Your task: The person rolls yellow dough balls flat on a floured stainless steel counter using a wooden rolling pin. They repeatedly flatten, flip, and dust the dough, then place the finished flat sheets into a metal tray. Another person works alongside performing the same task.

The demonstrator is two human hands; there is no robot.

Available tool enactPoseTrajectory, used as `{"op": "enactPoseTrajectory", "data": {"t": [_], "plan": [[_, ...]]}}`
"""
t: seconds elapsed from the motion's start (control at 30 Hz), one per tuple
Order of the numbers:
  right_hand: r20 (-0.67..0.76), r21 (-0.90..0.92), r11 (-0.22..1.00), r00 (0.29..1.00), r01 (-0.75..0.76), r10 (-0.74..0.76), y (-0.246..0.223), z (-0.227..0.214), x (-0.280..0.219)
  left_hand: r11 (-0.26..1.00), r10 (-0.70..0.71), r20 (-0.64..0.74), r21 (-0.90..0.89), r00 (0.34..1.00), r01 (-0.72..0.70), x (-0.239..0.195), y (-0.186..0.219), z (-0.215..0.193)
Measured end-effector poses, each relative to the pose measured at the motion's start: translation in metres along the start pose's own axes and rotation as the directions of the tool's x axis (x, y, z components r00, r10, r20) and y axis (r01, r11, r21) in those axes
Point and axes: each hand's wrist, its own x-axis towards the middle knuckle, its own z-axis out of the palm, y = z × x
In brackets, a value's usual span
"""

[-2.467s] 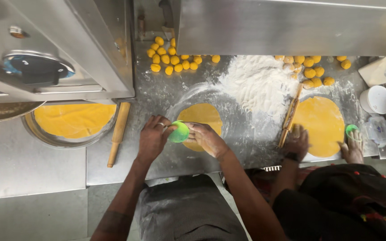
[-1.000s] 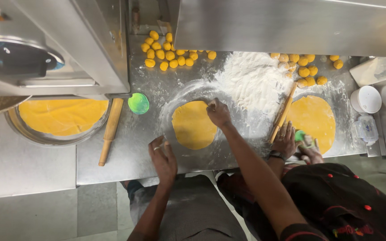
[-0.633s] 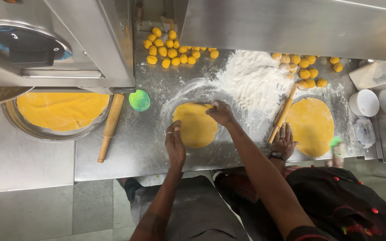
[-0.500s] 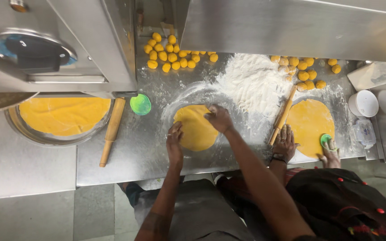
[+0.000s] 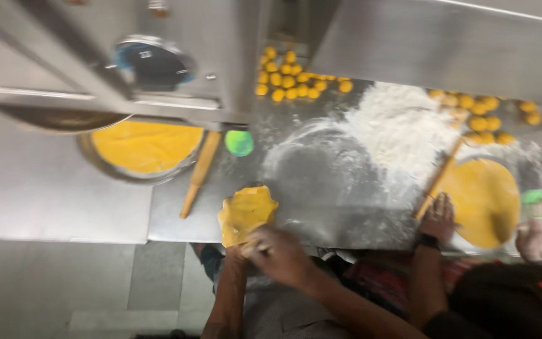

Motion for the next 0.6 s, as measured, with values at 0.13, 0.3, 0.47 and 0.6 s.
{"op": "enactPoseTrajectory", "data": {"t": [0.13,0.3,0.47,0.6], "plan": [[0.031,-0.03,0.946,0.945,-0.324,0.325,0.029,-0.042,0.006,0.983,0.085,-0.079,-0.157,0.993,-0.097,-0.025,0.029,-0.002],[0.035,0.168,0.904,0.919,-0.393,0.393,0.044,-0.049,0.017,0.713,0.128,-0.088,-0.684,0.988,-0.153,-0.043,0.053,0.01],[0.075,0.176,0.973,0.988,-0.147,0.135,0.009,-0.028,0.039,0.824,0.172,-0.104,-0.53,0.98,-0.201,-0.036,0.077,0.036],[-0.061,-0.137,0.971,0.976,0.197,-0.207,-0.034,-0.018,0.065,0.825,0.275,0.11,-0.536,0.955,-0.176,-0.03,0.105,0.054]]}}
